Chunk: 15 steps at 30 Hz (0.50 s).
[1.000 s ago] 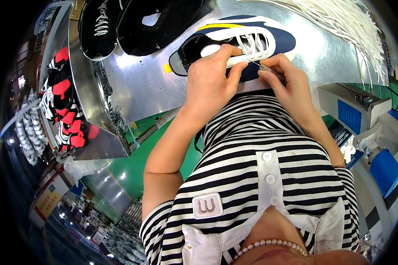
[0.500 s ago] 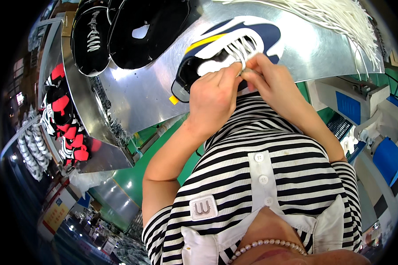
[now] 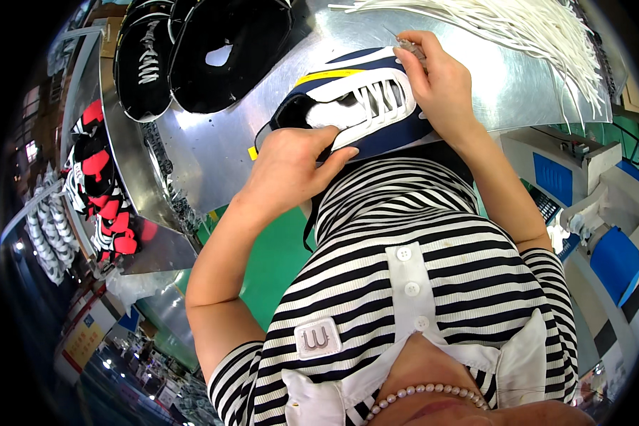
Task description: The person takes a shoe from a stack, threads a white lace through the eyelets one at a time, and places the laced shoe back into a pile.
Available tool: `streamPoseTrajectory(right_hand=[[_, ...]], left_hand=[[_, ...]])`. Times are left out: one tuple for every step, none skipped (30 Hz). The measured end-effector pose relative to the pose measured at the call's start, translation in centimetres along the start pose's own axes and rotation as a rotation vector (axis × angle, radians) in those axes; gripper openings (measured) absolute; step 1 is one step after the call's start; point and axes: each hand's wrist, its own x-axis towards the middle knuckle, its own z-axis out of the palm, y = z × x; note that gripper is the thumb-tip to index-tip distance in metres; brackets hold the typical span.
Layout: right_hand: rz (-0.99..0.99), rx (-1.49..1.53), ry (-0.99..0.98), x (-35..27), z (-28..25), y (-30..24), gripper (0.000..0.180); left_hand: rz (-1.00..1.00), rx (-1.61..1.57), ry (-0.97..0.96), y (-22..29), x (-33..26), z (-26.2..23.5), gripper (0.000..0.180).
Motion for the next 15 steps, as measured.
streamPoseTrajectory(right_hand=[[0.017, 0.05, -0.011, 0.1, -0.1, 0.1, 0.021], [0.035, 0.1, -0.02, 0.0, -0.3, 0.4, 0.022], [0.052, 0.146, -0.033, 0.0, -0.6, 0.6, 0.024], [0.154, 0.282, -0.086, 0.1, -1.0, 0.5, 0.026], [0.23, 0.383, -0.114, -0.1, -1.4, 0.2, 0.026], [0.306, 0.474, -0.137, -0.5, -2.1, 0.0, 0.025], [0.384, 0.569, -0.165, -1.1, -2.6, -0.4, 0.025], [0.421, 0.591, -0.197, -1.8, -2.9, -0.6, 0.024], [0.462, 0.509, -0.225, -2.4, -3.2, -1.0, 0.024], [0.428, 0.491, -0.195, -3.0, -3.3, -1.5, 0.024], [0.395, 0.473, -0.167, -3.3, -3.2, -1.8, 0.024], [0.394, 0.479, -0.152, -3.4, -3.1, -1.9, 0.024], [0.395, 0.487, -0.138, -3.3, -2.9, -1.8, 0.024], [0.394, 0.496, -0.124, -3.2, -2.8, -1.7, 0.024], [0.383, 0.485, -0.147, -3.2, -2.8, -1.6, 0.024]], left_hand=[[0.018, 0.002, 0.001, -0.2, 0.1, 0.0, 0.023], [0.037, 0.005, 0.001, -0.4, 0.2, -0.1, 0.023], [0.058, 0.002, 0.002, -0.5, 0.3, -0.1, 0.024], [0.066, -0.05, 0.078, -0.2, 0.8, -0.1, 0.019], [0.028, -0.107, 0.163, 0.1, 0.9, -0.2, 0.018], [0.0, -0.17, 0.247, 0.5, 1.3, -0.3, 0.016], [-0.034, -0.234, 0.33, 0.7, 1.5, -0.3, 0.014], [-0.05, -0.217, 0.479, 0.7, 1.8, 0.1, 0.011], [0.011, -0.174, 0.524, 1.1, 1.9, 0.2, 0.01], [0.071, -0.131, 0.569, 1.5, 2.0, 0.2, 0.01], [0.13, -0.087, 0.614, 1.8, 2.1, 0.4, 0.009], [0.107, -0.14, 0.579, 2.0, 1.9, 1.5, 0.009], [0.102, -0.086, 0.566, 2.4, 1.8, 2.4, 0.011], [0.052, -0.014, 0.592, 3.0, 1.9, 3.0, 0.012], [0.0, 0.057, 0.618, 3.5, 2.0, 3.6, 0.012]])
